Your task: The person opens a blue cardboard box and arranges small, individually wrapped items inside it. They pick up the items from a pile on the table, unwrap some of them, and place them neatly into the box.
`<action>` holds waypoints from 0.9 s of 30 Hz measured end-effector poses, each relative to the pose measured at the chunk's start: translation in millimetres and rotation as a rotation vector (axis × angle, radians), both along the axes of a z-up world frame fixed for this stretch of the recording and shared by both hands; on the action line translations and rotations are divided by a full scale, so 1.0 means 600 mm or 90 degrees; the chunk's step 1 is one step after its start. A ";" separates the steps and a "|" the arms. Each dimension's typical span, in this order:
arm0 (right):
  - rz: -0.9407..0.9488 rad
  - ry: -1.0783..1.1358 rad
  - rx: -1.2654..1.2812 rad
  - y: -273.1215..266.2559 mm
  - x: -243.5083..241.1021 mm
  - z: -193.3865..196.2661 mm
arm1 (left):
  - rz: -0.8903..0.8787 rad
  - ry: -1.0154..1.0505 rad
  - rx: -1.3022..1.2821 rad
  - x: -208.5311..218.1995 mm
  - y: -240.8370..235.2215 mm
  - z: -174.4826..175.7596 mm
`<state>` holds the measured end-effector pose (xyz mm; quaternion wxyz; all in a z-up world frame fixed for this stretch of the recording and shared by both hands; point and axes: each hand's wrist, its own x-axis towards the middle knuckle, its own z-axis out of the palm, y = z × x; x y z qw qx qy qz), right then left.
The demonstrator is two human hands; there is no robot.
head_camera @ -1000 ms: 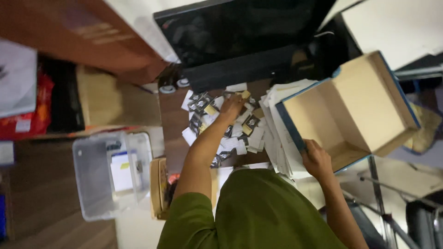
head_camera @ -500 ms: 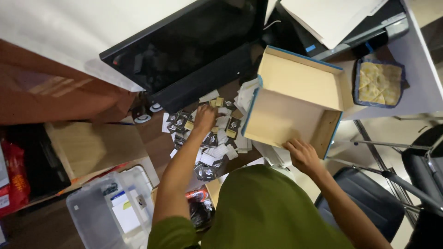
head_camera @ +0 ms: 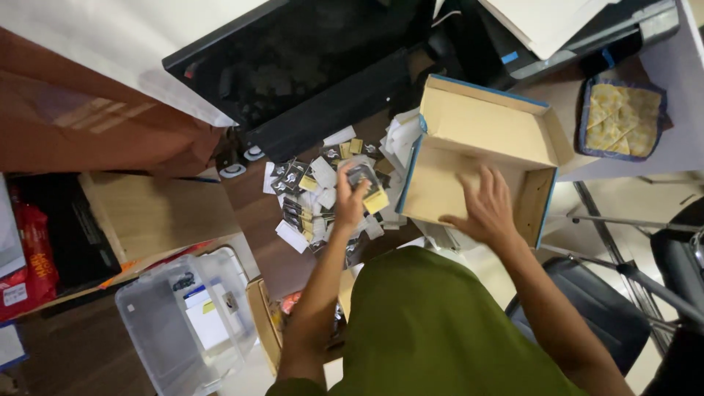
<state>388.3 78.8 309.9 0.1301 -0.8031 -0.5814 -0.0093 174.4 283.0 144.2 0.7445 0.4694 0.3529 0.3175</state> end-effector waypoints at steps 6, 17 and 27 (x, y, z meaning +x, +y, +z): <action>-0.013 0.059 0.046 -0.011 0.031 -0.030 | 0.004 0.064 0.139 0.024 -0.048 0.066; -0.149 0.864 0.069 -0.016 -0.089 -0.053 | -0.075 0.031 0.218 0.125 -0.172 0.186; -0.246 0.893 0.253 -0.022 -0.025 -0.067 | -0.166 -0.149 -0.128 0.198 -0.139 0.126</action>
